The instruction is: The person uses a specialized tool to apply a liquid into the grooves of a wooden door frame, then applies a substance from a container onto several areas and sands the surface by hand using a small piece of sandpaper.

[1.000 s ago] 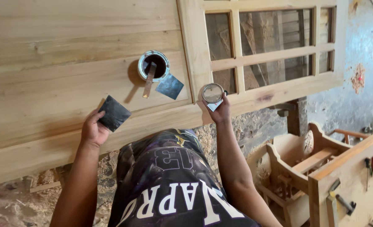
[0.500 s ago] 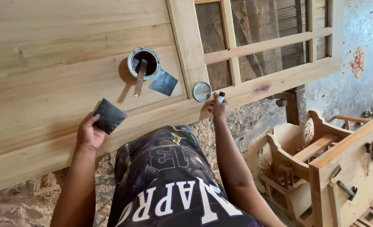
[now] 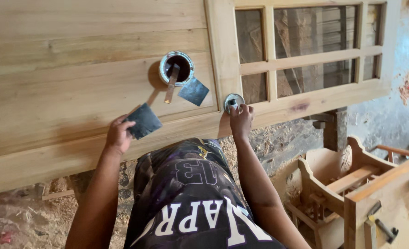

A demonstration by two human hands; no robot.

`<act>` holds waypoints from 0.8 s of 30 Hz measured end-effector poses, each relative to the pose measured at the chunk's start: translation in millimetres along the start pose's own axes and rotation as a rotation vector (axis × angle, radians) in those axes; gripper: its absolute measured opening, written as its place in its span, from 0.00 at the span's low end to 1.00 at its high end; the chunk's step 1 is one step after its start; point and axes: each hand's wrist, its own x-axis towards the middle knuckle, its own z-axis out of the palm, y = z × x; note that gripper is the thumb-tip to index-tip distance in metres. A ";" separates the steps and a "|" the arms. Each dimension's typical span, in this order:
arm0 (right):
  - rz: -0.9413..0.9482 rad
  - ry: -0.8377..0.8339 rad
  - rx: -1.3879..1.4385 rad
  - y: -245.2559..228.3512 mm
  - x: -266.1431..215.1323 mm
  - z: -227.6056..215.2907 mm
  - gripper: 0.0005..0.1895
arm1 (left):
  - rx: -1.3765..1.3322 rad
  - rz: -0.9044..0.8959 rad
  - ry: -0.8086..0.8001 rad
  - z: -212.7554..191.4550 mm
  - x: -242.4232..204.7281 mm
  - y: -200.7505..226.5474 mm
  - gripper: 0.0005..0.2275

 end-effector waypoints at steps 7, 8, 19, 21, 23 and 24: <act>-0.663 -0.214 0.156 -114.5 -25.4 -0.4 0.33 | -0.205 0.095 -0.073 7.2 15.5 -16.3 0.09; -0.793 -0.190 0.169 -133.2 -31.0 -0.4 0.36 | -0.220 0.084 -0.064 13.0 14.8 -14.3 0.09; -0.707 -0.208 0.409 -192.9 35.1 -5.5 0.05 | -0.317 0.077 -0.037 14.6 -5.3 -3.7 0.11; -0.600 -0.260 0.430 -187.1 43.4 -7.3 0.08 | -0.342 0.057 -0.027 9.0 -2.2 -6.7 0.11; -0.405 -0.369 0.470 -180.5 49.8 -6.6 0.11 | -0.370 0.035 -0.033 8.3 2.4 -8.7 0.11; -0.383 -0.393 0.509 -176.7 52.7 -6.0 0.13 | -0.388 0.024 -0.042 10.0 4.7 -8.8 0.10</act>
